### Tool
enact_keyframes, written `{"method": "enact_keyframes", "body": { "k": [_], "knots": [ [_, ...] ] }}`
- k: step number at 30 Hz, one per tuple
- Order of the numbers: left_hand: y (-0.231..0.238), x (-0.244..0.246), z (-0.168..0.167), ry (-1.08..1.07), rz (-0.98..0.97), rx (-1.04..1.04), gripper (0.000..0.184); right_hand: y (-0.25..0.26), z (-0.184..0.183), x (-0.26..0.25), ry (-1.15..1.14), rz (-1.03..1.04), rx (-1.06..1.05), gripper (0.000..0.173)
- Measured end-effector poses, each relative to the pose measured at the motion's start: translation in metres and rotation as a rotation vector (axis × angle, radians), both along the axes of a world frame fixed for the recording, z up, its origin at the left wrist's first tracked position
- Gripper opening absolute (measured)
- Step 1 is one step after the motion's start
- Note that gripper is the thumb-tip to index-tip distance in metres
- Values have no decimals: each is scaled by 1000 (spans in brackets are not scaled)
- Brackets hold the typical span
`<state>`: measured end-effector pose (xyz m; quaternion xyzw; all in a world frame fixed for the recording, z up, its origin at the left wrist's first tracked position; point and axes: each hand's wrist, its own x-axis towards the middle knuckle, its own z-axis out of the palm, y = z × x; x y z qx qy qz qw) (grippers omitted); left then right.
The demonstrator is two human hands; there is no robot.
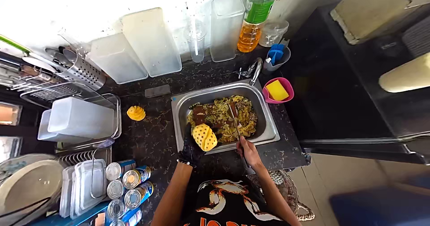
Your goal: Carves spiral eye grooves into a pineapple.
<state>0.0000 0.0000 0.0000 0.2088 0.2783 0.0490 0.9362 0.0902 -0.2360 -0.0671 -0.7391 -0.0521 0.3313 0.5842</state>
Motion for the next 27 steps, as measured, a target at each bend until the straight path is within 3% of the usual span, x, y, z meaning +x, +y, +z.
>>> {"method": "enact_keyframes", "body": {
  "k": [3,4,6,9,11,13,15,17,18,20,23,25,26,27],
  "knots": [
    [16,0,-40,94,-338,-19,47,3,-5,-5,22,-33,10,57],
    [20,3,-45,107,-391,81,44,5,-6,-7,37,-40,18,57],
    [27,15,-20,125,-418,345,39,8,-4,-7,88,-43,32,58],
    [42,39,24,-25,-210,252,41,5,-2,-7,119,-23,35,59],
    [39,48,85,-63,163,217,35,1,-1,-5,93,0,23,60],
    [47,51,108,-302,293,235,46,-1,-4,-3,68,-10,16,61],
    [50,58,95,-430,234,223,63,-3,-9,-5,91,-50,12,61],
    [35,65,82,-364,216,51,82,-2,-13,-6,152,-104,21,62],
    [24,68,88,-252,231,11,83,0,-13,-4,173,-122,35,62],
    [10,67,87,-16,263,-20,66,2,-10,-7,181,-112,60,60],
    [7,47,16,-26,159,-26,52,0,-2,-14,106,-33,66,53],
    [11,31,7,-64,-15,159,41,0,1,-15,56,15,34,50],
    [15,24,12,-91,-114,217,43,0,1,-16,40,38,14,50],
    [20,21,14,-159,-185,145,56,0,1,-16,32,57,-4,50]
  ]
}}
